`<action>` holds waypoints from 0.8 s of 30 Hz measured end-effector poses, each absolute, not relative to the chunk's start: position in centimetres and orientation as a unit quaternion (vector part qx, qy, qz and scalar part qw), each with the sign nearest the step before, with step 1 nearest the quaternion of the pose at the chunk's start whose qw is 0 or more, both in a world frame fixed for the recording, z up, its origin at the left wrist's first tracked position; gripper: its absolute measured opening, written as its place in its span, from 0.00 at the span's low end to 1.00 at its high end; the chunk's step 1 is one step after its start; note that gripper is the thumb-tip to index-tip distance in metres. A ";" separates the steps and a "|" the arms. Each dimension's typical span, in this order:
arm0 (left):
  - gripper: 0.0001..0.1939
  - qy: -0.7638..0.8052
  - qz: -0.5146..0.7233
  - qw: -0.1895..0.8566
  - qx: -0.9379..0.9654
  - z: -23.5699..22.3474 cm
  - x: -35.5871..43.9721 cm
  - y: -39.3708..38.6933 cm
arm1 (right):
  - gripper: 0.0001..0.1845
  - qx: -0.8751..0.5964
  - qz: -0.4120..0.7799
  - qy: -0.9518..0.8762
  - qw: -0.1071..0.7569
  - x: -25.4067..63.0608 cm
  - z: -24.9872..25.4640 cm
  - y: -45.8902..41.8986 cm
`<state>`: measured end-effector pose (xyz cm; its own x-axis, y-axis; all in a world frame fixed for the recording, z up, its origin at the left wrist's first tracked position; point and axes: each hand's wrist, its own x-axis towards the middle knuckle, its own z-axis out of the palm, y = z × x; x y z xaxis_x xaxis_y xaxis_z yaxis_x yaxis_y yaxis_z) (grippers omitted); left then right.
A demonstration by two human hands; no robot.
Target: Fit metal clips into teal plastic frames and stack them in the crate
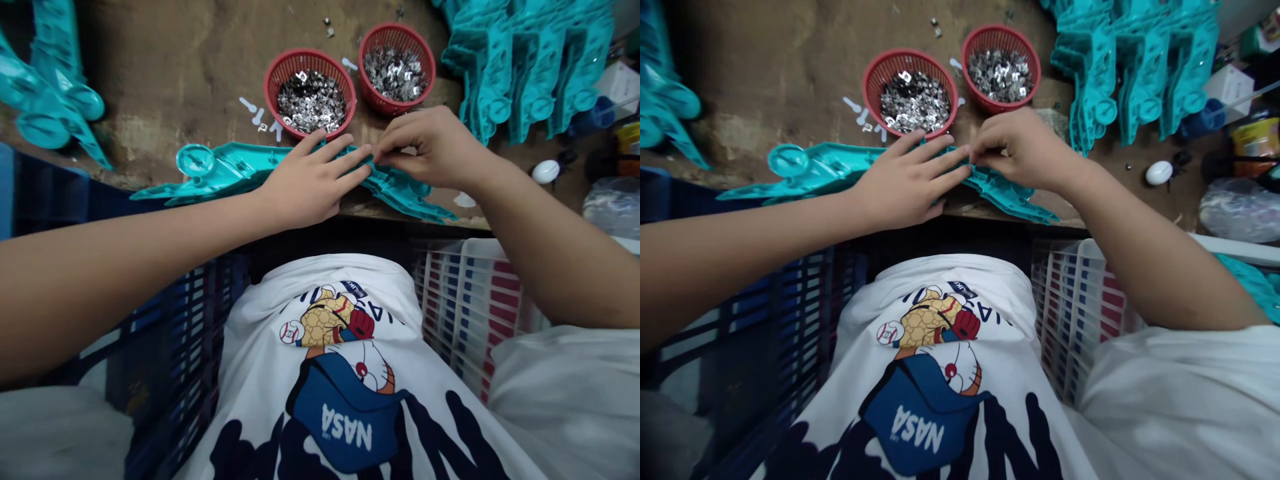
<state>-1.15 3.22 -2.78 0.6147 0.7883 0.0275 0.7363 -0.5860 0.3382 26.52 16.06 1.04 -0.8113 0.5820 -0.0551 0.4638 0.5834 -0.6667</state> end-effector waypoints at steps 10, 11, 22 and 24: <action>0.49 0.435 0.092 0.151 0.883 -2.8 -1.1 3.2 | 0.15 -0.341 0.330 -0.880 0.010 26.2 2.0 15.7; 0.49 0.437 0.093 0.153 0.882 -2.9 -1.1 3.2 | 0.14 -0.340 0.327 -0.881 0.007 26.2 2.0 15.8; 0.50 0.436 0.092 0.107 0.889 -4.8 -1.2 3.4 | 0.20 -0.286 0.178 -0.941 -0.021 25.7 2.2 14.4; 0.51 0.435 0.093 0.106 0.889 -4.6 -1.2 3.3 | 0.24 -0.263 0.124 -0.955 -0.059 25.1 2.9 13.8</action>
<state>-1.19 3.33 -4.64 0.6039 0.7937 0.0739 0.7543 -0.5989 0.2689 25.06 13.78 2.93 -0.8544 0.4880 -0.1783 0.5174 0.8304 -0.2065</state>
